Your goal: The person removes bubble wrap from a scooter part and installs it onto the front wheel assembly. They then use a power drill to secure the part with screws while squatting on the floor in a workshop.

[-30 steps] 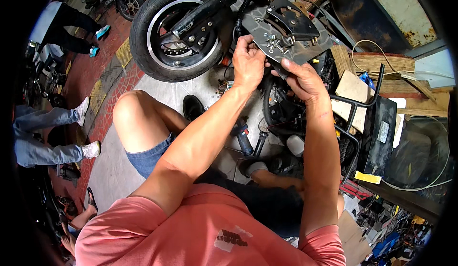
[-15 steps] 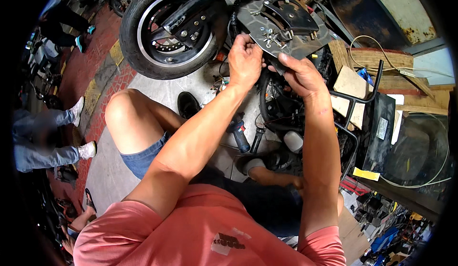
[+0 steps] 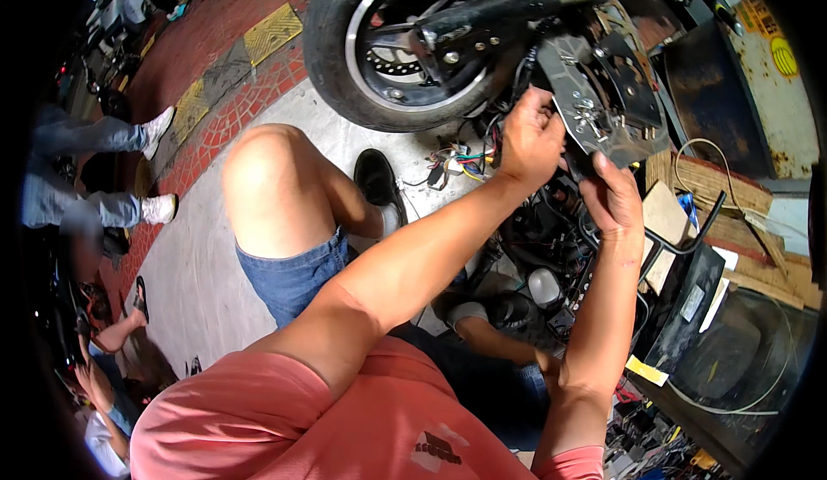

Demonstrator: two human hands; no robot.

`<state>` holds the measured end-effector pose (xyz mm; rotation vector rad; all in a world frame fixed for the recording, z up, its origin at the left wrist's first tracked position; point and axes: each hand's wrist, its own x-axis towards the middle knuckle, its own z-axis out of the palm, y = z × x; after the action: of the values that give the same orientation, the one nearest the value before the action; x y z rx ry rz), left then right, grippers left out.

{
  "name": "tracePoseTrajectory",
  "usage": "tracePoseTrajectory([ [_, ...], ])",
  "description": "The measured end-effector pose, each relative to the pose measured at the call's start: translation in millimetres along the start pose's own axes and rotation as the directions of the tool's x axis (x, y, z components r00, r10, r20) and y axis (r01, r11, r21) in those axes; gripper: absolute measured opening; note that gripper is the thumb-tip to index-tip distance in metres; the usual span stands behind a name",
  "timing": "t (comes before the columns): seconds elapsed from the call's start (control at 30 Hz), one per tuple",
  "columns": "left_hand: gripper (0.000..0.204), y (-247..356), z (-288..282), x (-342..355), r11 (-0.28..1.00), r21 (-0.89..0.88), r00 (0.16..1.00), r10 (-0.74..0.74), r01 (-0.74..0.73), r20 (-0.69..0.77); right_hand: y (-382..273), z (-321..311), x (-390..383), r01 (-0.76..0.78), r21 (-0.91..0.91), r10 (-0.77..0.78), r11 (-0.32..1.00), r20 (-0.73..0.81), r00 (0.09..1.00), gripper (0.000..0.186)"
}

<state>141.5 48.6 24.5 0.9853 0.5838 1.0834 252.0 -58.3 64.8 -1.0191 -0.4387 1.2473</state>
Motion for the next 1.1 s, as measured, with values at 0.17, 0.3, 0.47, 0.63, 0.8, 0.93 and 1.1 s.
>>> tracePoseTrajectory([
  [0.17,0.019,0,-3,2,0.999,0.02,0.999,0.034,-0.034,-0.008,1,1,-2,0.023,-0.007,-0.023,1.0,-0.016,1.0,0.052],
  [0.3,0.018,-1,-6,2,0.999,-0.039,1.0,0.014,-0.014,-0.006,2,-1,-2,0.044,-0.015,-0.044,0.999,-0.016,0.999,0.057],
  [0.47,0.013,-1,-3,2,0.999,-0.046,1.0,0.006,-0.007,-0.019,-2,1,-4,-0.035,-0.07,0.031,0.997,-0.056,0.998,0.059],
  [0.63,0.019,3,-2,1,0.996,-0.03,0.996,-0.086,0.085,-0.009,-2,0,-4,-0.026,-0.061,0.024,0.998,-0.033,0.999,0.062],
  [0.8,0.017,9,-5,-18,0.959,-0.22,0.983,-0.166,0.178,0.072,1,-1,-5,-0.013,-0.059,0.005,0.998,-0.141,0.99,0.05],
  [0.93,0.017,22,-19,-26,0.946,-0.144,0.955,-0.278,0.291,0.107,1,4,-10,0.142,0.071,-0.135,0.987,-0.096,0.986,0.04],
  [1.1,0.027,37,-20,-14,0.897,-0.06,0.885,-0.418,0.438,0.205,-20,4,-46,0.183,-0.014,-0.16,0.983,-0.552,0.819,0.024],
])
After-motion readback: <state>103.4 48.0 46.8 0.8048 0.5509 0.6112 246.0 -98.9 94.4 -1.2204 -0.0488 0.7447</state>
